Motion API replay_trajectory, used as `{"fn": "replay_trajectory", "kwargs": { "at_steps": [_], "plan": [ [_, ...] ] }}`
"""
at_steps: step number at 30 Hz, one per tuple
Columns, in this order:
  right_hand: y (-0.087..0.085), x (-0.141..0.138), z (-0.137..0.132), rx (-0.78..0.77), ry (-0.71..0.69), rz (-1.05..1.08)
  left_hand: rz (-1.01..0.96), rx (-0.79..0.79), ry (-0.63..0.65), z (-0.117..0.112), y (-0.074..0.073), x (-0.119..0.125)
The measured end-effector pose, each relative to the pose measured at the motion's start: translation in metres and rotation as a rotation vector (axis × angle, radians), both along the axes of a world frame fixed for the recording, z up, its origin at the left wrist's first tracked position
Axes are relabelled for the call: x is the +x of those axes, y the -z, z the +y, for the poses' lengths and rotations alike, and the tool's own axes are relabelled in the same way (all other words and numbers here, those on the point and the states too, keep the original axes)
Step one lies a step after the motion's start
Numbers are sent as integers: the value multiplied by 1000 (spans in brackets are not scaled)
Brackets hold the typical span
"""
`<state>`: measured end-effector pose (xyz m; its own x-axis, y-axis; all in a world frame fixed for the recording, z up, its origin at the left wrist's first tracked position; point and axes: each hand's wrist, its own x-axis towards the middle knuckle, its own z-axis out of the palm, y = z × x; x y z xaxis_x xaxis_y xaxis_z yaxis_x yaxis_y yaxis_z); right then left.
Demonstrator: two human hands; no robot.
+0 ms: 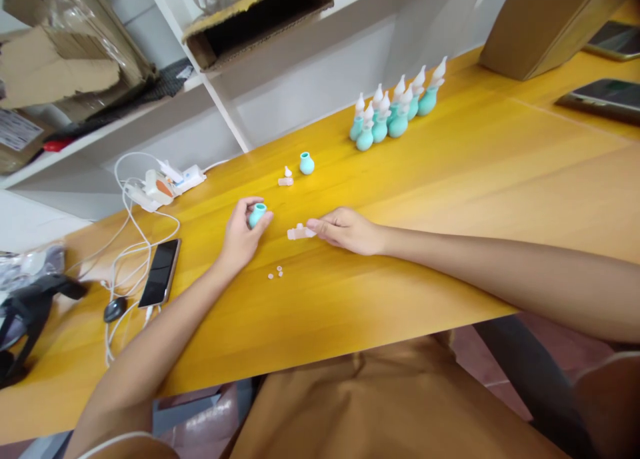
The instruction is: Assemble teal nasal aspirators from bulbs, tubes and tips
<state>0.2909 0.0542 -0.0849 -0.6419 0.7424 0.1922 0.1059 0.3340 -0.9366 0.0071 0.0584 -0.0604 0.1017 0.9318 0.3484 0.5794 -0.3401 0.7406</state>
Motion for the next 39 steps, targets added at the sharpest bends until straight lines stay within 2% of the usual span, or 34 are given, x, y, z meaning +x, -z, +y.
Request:
{"fn": "replay_trajectory", "kwargs": {
  "at_steps": [2,4,10,13,18,25,27,32,35,39],
  "plan": [
    [1,-1,0,-75,18,32,-80,-53,-26,-24,5,6],
    [3,-1,1,-120,24,63,-122,-91,-26,-39,9,13],
    [3,0,0,-97,38,65,-274,-149,26,-44,18,20],
    [2,1,-2,-76,37,48,-228,-132,92,-46,20,19],
    [2,3,-1,-90,-2,56,-54,-15,286,-51,17,19],
    [4,3,-1,-104,-14,42,14,-17,277,-53,14,20],
    [4,3,-1,-28,-20,-1,8,-22,283,-54,14,21],
    [1,5,2,324,-83,-125,-29,-25,250,-57,13,22],
    [1,6,4,387,-126,-133,-36,-20,248,-57,13,22],
    [3,8,6,440,-184,-152,25,39,306,-54,16,19]
  ]
}}
